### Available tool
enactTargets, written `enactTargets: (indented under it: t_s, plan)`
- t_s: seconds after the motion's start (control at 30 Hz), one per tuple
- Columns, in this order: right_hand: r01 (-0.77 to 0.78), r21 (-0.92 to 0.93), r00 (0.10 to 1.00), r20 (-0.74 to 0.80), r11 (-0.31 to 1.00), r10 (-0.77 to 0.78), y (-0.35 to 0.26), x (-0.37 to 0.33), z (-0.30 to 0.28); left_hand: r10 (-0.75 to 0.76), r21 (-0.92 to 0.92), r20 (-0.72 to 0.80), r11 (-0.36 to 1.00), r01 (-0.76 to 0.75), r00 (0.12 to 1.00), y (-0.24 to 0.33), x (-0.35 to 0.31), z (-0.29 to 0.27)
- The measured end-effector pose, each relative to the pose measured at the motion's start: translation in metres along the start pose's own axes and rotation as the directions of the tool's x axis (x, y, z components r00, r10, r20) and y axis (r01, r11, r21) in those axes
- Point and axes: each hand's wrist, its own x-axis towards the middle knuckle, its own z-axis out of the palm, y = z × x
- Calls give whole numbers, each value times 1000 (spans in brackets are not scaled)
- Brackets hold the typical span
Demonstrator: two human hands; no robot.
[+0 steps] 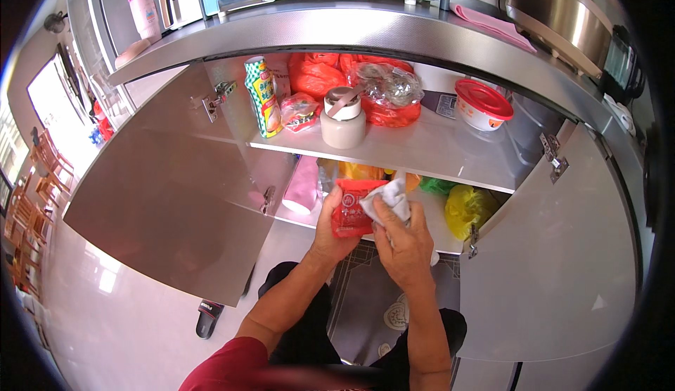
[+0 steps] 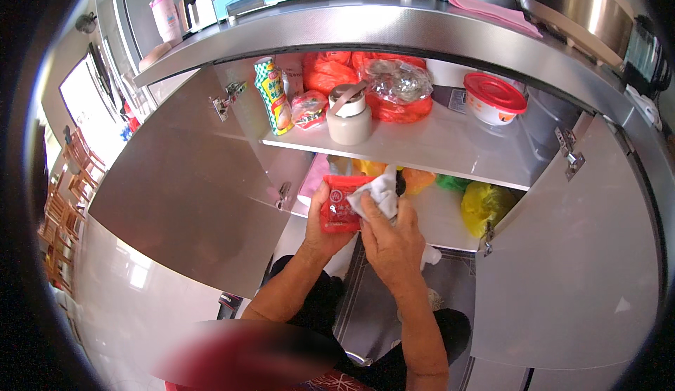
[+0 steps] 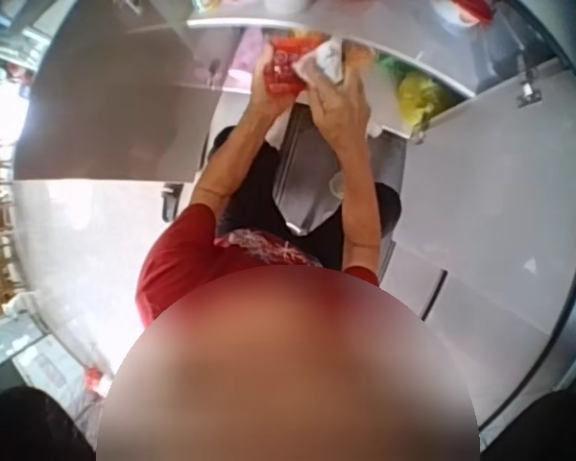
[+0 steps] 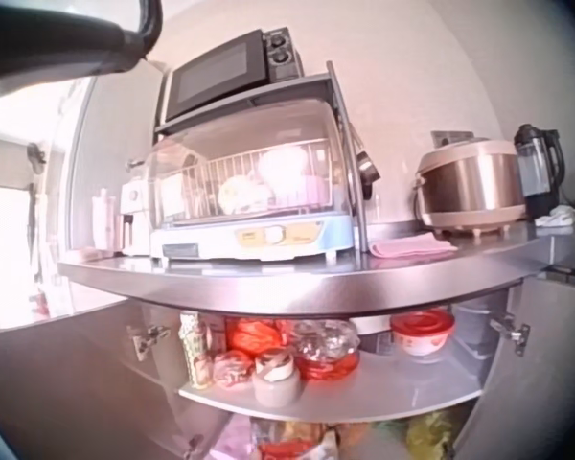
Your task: The person wipes the exterior of various items inside a kitchen cupboard using a white cloth. They handle a thermos, a small bottle, a red-lidded container, and a clear plastic container, wiping each one individually before placing them back on the shelf.
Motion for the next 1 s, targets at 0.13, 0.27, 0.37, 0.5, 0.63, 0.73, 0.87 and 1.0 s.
enactTargets:
  t_s: [0.13, 0.27, 0.37, 0.5, 0.63, 0.73, 0.87, 1.0]
  plan:
    - [-26, -4, 957, 289, 1000, 26, -6, -8, -16, 65, -37, -53, 997, -67, 997, 11, 3, -9]
    - [-158, 336, 955, 292, 929, 57, 2, -3, -37, 33, 44, 15, 998, -33, 999, 20, -2, -11]
    - [-150, 320, 988, 88, 936, 129, -1, 1, -30, 3, 156, 17, 988, -6, 1000, -2, -4, 4]
    - [-107, -22, 993, 42, 994, 108, 2, -8, -8, -128, 56, -31, 990, 129, 991, -25, -9, 11]
    - [-151, 87, 969, 211, 985, 130, -2, -10, -13, -143, -124, -26, 983, 139, 989, -16, 9, -18]
    - [-188, 88, 959, 231, 978, 164, 4, -10, -18, 55, -87, -192, 994, -73, 980, 1, 24, -41]
    - [-174, 88, 966, 208, 981, 153, 5, -7, -24, 184, 159, -510, 980, -118, 840, 44, 68, -75]
    - [-168, 91, 968, 205, 982, 147, 10, -8, -24, 457, 540, -530, 831, -132, 715, 74, 106, -98]
